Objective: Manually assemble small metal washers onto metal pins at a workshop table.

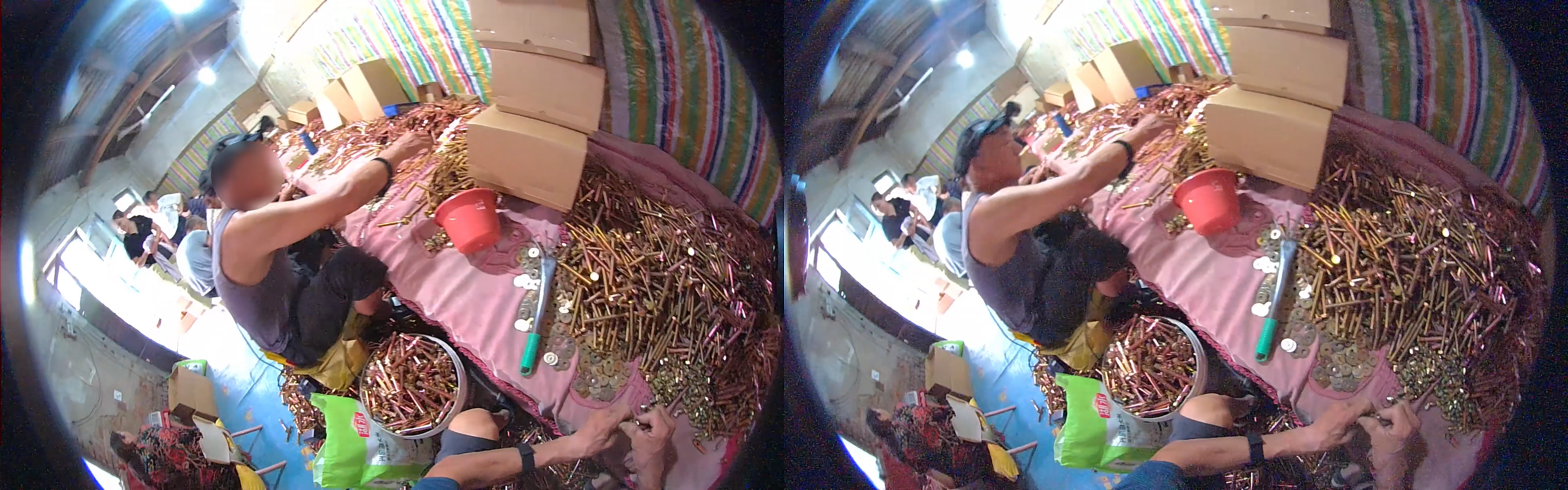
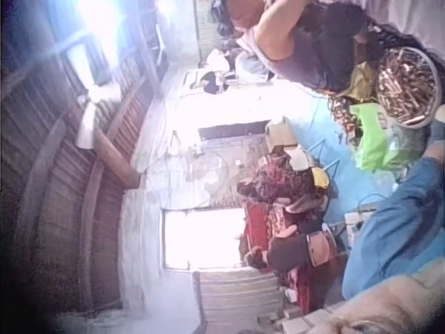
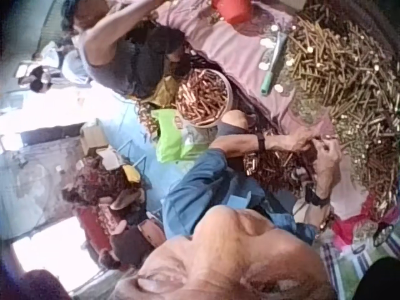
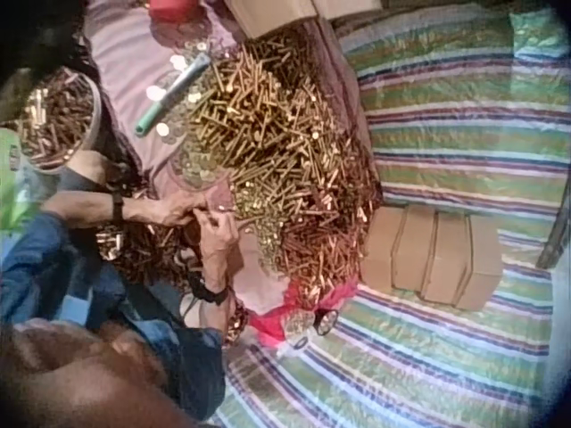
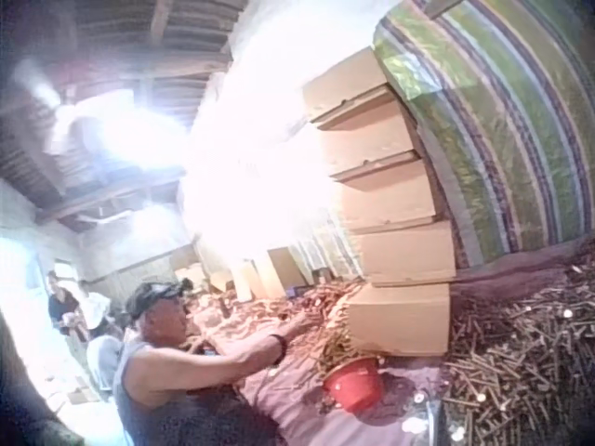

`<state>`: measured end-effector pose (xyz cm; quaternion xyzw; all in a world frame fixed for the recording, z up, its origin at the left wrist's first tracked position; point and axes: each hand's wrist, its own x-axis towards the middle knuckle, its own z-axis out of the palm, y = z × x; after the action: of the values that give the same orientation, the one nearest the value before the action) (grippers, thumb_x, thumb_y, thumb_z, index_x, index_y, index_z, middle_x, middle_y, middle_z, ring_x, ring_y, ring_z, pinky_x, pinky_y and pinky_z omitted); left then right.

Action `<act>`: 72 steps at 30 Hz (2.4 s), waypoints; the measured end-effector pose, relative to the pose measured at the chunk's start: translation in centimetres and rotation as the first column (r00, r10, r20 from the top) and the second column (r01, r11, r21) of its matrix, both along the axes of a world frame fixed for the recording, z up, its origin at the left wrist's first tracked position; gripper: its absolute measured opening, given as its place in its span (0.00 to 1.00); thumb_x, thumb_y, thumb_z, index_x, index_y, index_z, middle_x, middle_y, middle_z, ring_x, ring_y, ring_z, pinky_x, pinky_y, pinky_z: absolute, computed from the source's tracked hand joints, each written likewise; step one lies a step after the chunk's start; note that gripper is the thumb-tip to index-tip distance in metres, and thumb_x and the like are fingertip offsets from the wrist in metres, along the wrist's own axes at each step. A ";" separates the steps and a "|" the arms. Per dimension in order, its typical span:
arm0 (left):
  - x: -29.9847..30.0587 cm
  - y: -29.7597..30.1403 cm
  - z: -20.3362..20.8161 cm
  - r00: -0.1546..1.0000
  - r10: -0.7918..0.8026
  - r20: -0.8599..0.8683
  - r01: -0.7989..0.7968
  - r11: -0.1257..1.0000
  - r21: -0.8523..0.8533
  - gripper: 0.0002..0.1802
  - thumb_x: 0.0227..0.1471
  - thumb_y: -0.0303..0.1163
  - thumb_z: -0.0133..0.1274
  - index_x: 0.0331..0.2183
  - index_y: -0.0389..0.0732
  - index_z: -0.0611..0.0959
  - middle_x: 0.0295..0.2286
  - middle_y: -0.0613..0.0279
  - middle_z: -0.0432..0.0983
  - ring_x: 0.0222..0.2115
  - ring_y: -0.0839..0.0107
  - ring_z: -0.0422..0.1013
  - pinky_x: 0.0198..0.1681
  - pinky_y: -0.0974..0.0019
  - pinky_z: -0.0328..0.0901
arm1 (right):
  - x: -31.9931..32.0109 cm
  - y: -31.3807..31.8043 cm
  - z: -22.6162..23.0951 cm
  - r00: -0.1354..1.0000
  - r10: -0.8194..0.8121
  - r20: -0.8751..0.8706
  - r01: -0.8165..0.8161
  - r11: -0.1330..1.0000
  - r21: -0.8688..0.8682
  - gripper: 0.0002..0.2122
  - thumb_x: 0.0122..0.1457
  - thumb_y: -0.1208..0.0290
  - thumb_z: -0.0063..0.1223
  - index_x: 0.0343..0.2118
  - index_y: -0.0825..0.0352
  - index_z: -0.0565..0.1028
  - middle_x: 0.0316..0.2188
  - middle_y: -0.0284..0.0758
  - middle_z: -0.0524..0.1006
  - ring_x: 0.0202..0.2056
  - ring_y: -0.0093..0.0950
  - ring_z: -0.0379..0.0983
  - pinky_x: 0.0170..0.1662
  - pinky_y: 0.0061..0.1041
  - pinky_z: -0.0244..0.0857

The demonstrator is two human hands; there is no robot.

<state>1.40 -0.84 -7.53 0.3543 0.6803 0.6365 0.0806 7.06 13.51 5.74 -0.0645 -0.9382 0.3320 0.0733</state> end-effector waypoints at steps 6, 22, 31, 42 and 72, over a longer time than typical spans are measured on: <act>0.3 1.3 -0.5 0.979 0.161 -0.125 -0.168 0.984 -0.051 0.19 0.48 0.25 0.55 0.44 0.38 0.70 0.29 0.39 0.71 0.34 0.34 0.70 0.33 0.44 0.64 | -1.2 -1.9 -0.2 0.947 0.075 -0.312 -0.061 0.997 0.053 0.09 0.47 0.78 0.64 0.27 0.72 0.72 0.23 0.38 0.69 0.27 0.34 0.68 0.34 0.36 0.64; -0.4 -2.0 1.7 0.973 -0.043 -0.228 0.006 0.987 -0.162 0.30 0.50 0.38 0.58 0.52 0.33 0.72 0.30 0.40 0.76 0.31 0.44 0.74 0.34 0.49 0.67 | -0.9 5.3 -5.6 0.960 -0.086 0.266 0.180 0.918 -0.352 0.10 0.62 0.65 0.60 0.33 0.68 0.77 0.24 0.34 0.77 0.22 0.28 0.73 0.27 0.29 0.67; -0.1 -3.3 1.5 0.968 -0.229 -0.103 0.201 0.953 -0.228 0.16 0.51 0.39 0.59 0.35 0.36 0.79 0.25 0.44 0.77 0.27 0.46 0.75 0.30 0.50 0.67 | -10.3 2.2 -2.5 0.926 -0.275 0.260 0.193 0.934 0.300 0.27 0.60 0.40 0.53 0.44 0.65 0.82 0.36 0.44 0.84 0.35 0.39 0.82 0.39 0.43 0.71; 0.2 -3.9 2.3 0.997 -0.073 -0.004 0.071 0.979 -0.190 0.14 0.54 0.39 0.57 0.30 0.36 0.81 0.25 0.42 0.77 0.27 0.44 0.75 0.30 0.48 0.67 | -11.0 12.3 -15.7 0.898 -0.436 0.057 0.388 0.847 0.363 0.14 0.56 0.69 0.56 0.20 0.71 0.67 0.16 0.38 0.60 0.19 0.34 0.61 0.28 0.43 0.60; -1.0 -3.1 6.5 0.912 0.265 0.312 -0.274 0.962 -0.016 0.07 0.69 0.32 0.45 0.39 0.38 0.70 0.28 0.68 0.67 0.27 0.82 0.64 0.27 0.75 0.62 | -6.9 3.1 -4.5 0.997 -0.052 -0.060 0.052 0.999 0.003 0.08 0.59 0.69 0.59 0.38 0.67 0.82 0.29 0.43 0.78 0.30 0.40 0.77 0.34 0.37 0.71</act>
<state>0.45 -3.98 -1.06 0.1536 0.6925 0.6987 0.0932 0.12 16.56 1.26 -0.0788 -0.9344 0.3294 0.1101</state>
